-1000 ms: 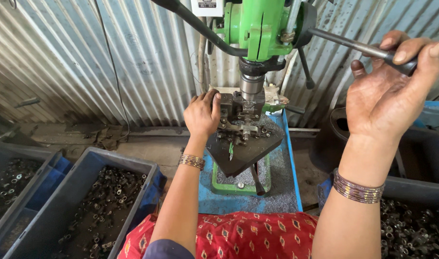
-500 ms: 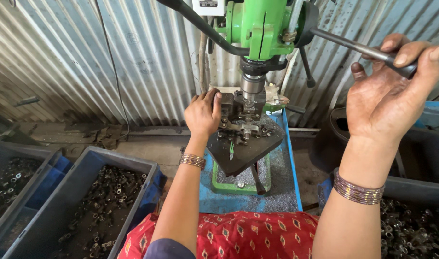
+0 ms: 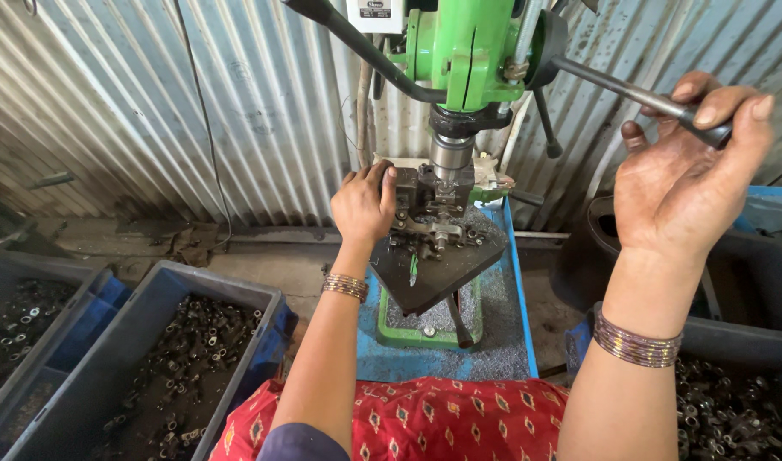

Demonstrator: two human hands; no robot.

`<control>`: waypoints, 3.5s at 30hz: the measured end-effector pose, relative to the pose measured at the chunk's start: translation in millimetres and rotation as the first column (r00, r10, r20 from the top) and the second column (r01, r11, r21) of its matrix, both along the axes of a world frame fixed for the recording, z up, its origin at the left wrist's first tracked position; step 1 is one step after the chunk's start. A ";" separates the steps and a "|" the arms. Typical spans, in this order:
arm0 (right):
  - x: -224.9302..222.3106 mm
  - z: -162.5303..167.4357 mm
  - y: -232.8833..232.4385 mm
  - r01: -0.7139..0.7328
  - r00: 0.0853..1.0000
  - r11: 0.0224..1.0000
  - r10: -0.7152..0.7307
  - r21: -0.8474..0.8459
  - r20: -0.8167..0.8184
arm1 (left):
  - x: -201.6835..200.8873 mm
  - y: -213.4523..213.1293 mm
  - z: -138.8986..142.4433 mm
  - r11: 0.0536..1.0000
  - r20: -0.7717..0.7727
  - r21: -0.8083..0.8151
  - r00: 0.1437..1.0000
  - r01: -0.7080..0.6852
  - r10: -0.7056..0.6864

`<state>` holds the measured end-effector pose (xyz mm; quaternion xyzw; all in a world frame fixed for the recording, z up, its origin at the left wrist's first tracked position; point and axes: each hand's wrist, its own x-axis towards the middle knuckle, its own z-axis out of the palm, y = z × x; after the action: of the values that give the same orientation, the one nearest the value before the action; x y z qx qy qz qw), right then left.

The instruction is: The person places small metal components into a jig on a bench drill press and pulls the machine lever to drill each one, then moves finished parts into a bin beside the machine. They repeat this drilling cycle continuously, occasionally repositioning parts in the jig by hand.

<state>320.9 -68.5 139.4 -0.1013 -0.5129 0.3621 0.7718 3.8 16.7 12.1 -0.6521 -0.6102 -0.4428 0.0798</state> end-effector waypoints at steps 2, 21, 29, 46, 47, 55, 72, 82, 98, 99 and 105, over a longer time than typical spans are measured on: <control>-0.9 -0.5 -0.8 0.011 1.000 1.000 -0.011 0.009 0.020 | 0.1 -0.1 0.5 1.000 -0.002 0.008 1.000 -0.001 0.001; 1.5 -5.1 -3.2 -0.010 1.000 1.000 0.010 -0.015 0.012 | -0.3 -4.8 3.9 0.998 0.012 0.050 1.000 0.028 -0.029; 2.1 -9.2 -2.9 -0.017 1.000 1.000 0.017 -0.018 0.003 | 0.0 -4.4 2.5 0.997 0.013 0.076 0.999 0.029 -0.030; -7.5 -39.1 -7.0 -0.123 0.988 0.992 0.123 -0.001 -0.093 | 0.8 -2.4 -0.4 0.995 0.065 0.084 0.996 0.054 -0.059; -8.1 -40.2 -6.0 -0.122 0.988 0.993 0.121 0.004 -0.098 | 0.3 -1.4 0.0 0.999 0.051 -0.008 0.998 0.042 -0.041; 23.2 -6.6 44.1 0.079 0.997 0.984 -0.080 0.160 -0.004 | -6.4 -18.1 14.1 0.921 0.076 -0.391 0.997 0.006 0.025; 81.5 62.6 171.5 -0.256 0.959 0.954 0.271 0.156 -0.087 | 121.0 -51.5 -22.4 0.738 0.766 0.395 -0.640 0.547 0.065; 47.2 70.0 145.2 -0.243 0.967 0.950 0.253 0.197 -0.028 | 161.4 -92.8 -35.0 0.664 0.820 0.512 -0.541 0.545 -0.189; 46.1 66.8 141.9 -0.258 0.963 0.943 0.268 0.212 -0.021 | 131.6 -67.7 -42.2 0.937 -0.189 -0.343 0.982 -0.068 0.002; 47.0 67.0 141.9 -0.256 0.964 0.944 0.266 0.210 -0.022 | 131.6 -67.6 -43.3 0.932 -0.184 -0.352 0.983 -0.084 0.019; 47.0 65.2 143.4 -0.253 0.965 0.944 0.263 0.212 -0.018 | 125.4 -77.7 -52.1 0.962 -0.065 -0.273 0.997 0.012 -0.031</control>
<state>367.9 75.0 204.6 0.0562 -0.5390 0.4067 0.7355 129.3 -61.0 -40.0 -0.6781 -0.6551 -0.3330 0.0055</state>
